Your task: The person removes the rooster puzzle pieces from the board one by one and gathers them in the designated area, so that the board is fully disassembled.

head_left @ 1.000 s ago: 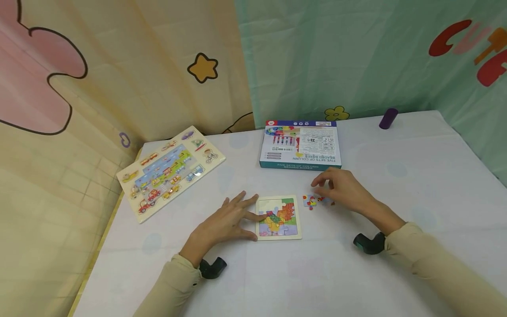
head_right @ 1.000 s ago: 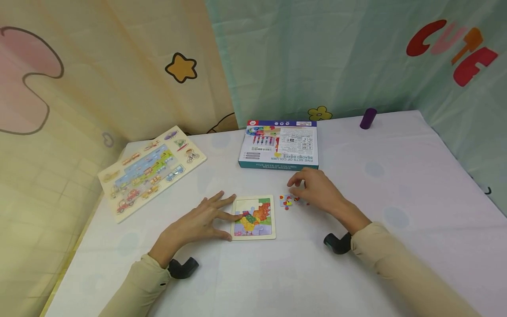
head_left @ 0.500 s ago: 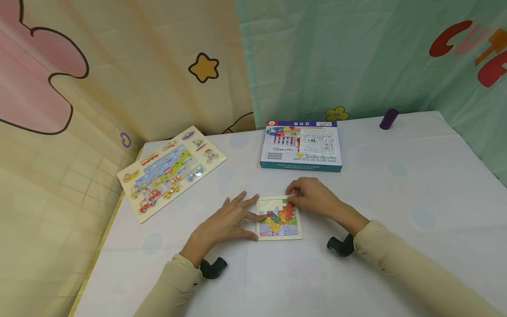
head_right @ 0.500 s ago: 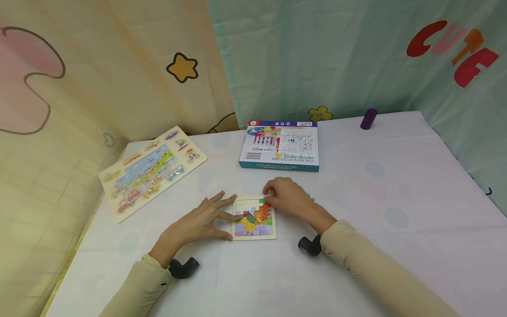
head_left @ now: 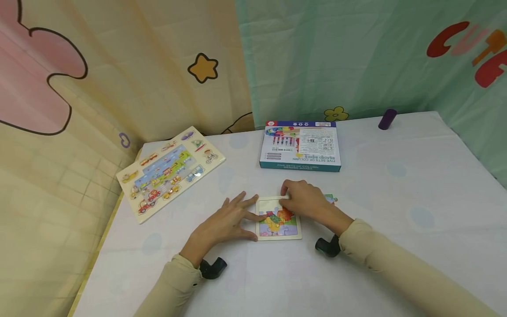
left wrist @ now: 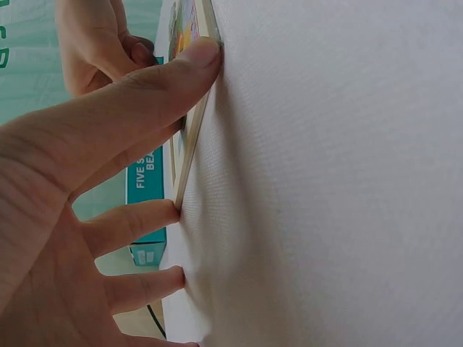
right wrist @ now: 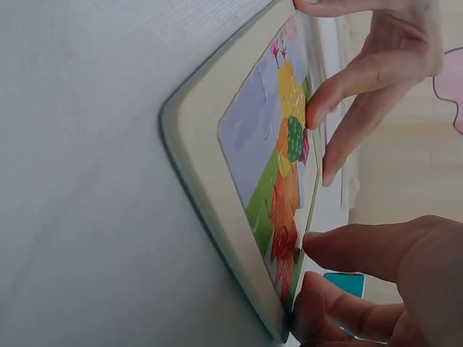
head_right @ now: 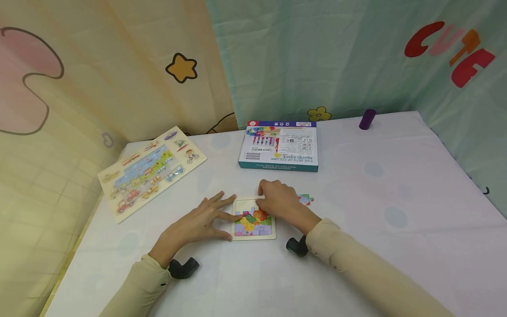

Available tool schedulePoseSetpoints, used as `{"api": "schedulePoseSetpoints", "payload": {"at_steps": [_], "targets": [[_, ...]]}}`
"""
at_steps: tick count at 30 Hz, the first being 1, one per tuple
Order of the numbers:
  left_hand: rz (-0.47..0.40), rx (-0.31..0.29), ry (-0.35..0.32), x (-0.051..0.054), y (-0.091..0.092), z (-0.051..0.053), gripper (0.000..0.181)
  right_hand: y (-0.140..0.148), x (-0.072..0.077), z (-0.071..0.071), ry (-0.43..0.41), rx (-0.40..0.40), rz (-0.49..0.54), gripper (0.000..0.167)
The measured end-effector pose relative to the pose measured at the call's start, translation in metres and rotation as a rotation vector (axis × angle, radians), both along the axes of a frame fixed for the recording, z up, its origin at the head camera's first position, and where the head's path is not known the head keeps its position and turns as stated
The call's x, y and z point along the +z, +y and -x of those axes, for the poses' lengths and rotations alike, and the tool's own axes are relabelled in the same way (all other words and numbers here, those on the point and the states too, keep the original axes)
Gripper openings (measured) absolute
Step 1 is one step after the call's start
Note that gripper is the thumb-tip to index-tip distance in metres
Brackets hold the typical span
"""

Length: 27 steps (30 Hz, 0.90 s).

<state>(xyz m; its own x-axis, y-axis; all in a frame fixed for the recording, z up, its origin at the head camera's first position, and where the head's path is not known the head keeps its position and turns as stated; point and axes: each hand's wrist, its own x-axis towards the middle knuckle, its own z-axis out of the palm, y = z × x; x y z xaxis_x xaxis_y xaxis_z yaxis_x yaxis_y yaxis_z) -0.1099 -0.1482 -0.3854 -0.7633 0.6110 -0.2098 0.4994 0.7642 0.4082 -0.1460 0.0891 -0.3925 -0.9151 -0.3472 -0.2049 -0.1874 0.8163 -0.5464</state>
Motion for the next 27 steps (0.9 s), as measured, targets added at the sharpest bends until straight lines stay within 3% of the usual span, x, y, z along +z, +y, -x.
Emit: {"api": "schedulePoseSetpoints", "payload": {"at_steps": [14, 27], "targets": [[-0.010, 0.003, -0.010, 0.000, -0.001, 0.000, 0.056, -0.014, 0.003, -0.001, -0.003, -0.059, -0.137, 0.018], [-0.024, 0.006, -0.008, -0.002, -0.001, 0.001, 0.057, -0.025, 0.003, 0.002, -0.013, -0.092, -0.215, 0.032]]}}
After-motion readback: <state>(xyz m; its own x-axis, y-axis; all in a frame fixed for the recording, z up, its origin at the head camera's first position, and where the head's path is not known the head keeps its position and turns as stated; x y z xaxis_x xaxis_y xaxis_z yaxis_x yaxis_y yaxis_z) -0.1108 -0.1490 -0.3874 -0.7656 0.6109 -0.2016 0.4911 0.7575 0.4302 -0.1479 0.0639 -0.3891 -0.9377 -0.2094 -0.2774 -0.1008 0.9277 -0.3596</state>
